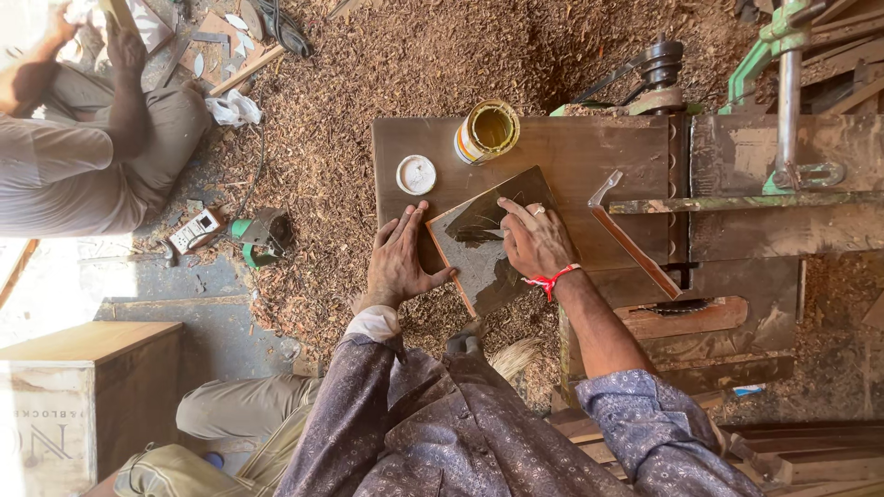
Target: The person applies a liquid finish to a square wooden piece with a floral cutout using a brush, dipping the brush into a can of finish several times.
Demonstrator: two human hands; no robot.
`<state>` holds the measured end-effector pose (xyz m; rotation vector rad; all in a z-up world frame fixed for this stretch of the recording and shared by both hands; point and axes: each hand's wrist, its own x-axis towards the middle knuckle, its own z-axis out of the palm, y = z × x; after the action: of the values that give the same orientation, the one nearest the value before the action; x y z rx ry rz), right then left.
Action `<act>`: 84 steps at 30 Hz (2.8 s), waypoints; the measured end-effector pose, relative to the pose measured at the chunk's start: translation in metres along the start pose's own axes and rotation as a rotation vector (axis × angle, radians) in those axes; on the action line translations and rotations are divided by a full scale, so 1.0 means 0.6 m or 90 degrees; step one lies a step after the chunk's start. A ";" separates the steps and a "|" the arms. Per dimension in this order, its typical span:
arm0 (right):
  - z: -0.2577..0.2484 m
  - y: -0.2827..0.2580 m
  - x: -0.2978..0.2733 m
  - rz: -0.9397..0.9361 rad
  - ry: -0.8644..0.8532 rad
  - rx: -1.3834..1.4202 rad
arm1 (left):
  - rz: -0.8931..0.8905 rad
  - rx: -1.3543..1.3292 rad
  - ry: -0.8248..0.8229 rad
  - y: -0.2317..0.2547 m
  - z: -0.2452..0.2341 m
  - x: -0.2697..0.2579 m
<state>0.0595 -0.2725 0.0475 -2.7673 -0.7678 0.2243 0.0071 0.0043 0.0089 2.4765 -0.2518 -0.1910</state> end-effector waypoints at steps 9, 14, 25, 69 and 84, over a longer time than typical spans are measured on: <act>0.001 0.010 0.001 0.016 0.103 0.121 | -0.008 -0.007 -0.019 -0.003 -0.001 0.004; 0.030 0.057 -0.049 0.243 0.193 0.490 | -0.015 -0.019 -0.031 -0.002 0.000 0.003; 0.072 0.071 -0.197 0.518 0.290 0.747 | 0.129 0.130 0.017 0.086 0.031 0.081; 0.160 -0.058 -0.044 0.100 0.239 -0.036 | -0.119 -0.143 0.096 -0.007 0.082 -0.023; 0.161 -0.088 -0.029 0.209 0.244 0.126 | -0.157 -0.211 0.159 -0.007 0.077 -0.025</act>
<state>-0.0015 -0.2178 -0.0281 -2.6128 -0.1853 -0.1606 -0.0159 -0.0159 -0.0288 2.1672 0.1801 -0.0201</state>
